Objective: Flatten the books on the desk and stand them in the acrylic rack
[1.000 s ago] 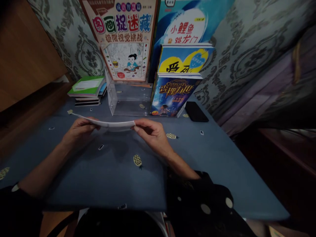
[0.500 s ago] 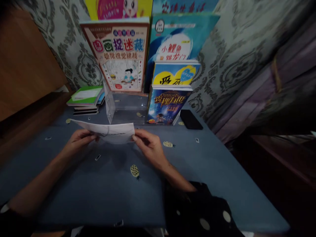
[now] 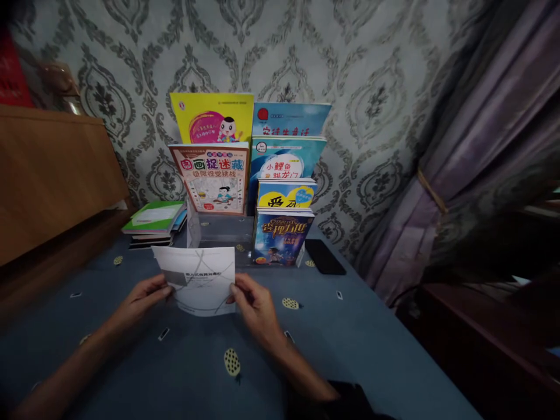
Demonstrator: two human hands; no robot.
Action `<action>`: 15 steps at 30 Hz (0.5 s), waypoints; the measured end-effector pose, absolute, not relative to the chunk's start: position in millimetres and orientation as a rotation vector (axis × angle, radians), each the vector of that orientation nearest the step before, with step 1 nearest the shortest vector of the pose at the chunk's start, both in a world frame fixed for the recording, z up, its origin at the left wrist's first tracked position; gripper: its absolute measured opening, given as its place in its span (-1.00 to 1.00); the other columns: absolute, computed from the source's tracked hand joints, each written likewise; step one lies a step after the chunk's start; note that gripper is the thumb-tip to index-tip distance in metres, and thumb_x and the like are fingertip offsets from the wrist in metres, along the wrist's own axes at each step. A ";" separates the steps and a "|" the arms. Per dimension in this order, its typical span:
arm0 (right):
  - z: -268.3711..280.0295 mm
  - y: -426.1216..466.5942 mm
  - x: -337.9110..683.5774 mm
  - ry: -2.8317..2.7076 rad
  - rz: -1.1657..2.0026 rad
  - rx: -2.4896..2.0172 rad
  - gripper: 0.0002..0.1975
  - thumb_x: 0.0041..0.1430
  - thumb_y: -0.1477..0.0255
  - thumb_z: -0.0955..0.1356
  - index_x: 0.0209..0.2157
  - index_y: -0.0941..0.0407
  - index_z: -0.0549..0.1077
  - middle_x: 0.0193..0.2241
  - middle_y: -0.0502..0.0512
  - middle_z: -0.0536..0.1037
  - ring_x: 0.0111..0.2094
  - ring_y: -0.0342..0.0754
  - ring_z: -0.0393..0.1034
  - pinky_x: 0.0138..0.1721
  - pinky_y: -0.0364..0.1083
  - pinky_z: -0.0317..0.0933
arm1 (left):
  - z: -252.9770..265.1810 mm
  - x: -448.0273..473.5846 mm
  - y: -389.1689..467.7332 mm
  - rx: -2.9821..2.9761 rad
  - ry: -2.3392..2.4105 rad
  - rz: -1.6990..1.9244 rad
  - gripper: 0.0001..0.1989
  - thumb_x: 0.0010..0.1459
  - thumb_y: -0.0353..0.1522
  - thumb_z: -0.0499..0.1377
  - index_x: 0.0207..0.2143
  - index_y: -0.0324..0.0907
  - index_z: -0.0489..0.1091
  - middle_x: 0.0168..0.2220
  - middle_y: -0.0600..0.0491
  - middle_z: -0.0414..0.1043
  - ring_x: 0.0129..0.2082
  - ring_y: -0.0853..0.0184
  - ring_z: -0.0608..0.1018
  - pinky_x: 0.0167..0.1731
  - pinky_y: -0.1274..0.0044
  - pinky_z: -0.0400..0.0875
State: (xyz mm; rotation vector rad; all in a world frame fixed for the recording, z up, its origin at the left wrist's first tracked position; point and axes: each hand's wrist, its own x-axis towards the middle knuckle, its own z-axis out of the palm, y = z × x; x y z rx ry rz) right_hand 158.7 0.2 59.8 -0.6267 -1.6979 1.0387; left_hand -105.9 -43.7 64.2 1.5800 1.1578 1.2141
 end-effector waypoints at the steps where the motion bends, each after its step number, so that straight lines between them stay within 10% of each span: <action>1: 58.9 0.6 158.5 -1.700 1.033 -0.633 -0.69 0.27 0.14 0.33 -0.19 0.06 0.56 -0.38 0.08 0.61 -0.49 -0.07 0.50 -0.38 -0.08 0.43 | 61.5 -106.0 -42.4 1.577 1.157 1.217 -0.65 0.10 -0.07 0.26 -0.44 -0.19 0.44 -0.52 0.09 0.34 -0.48 0.35 0.34 -0.44 0.57 0.23; 15: 52.4 -5.2 159.5 -1.778 0.988 -0.653 -0.73 0.32 0.23 0.29 -0.19 0.06 0.55 -0.39 0.05 0.56 -0.42 -0.08 0.49 -0.35 -0.12 0.39 | 52.5 -101.3 -43.5 1.507 1.130 1.283 -0.69 0.09 -0.12 0.28 -0.43 -0.19 0.48 -0.52 0.08 0.35 -0.50 0.36 0.32 -0.46 0.55 0.26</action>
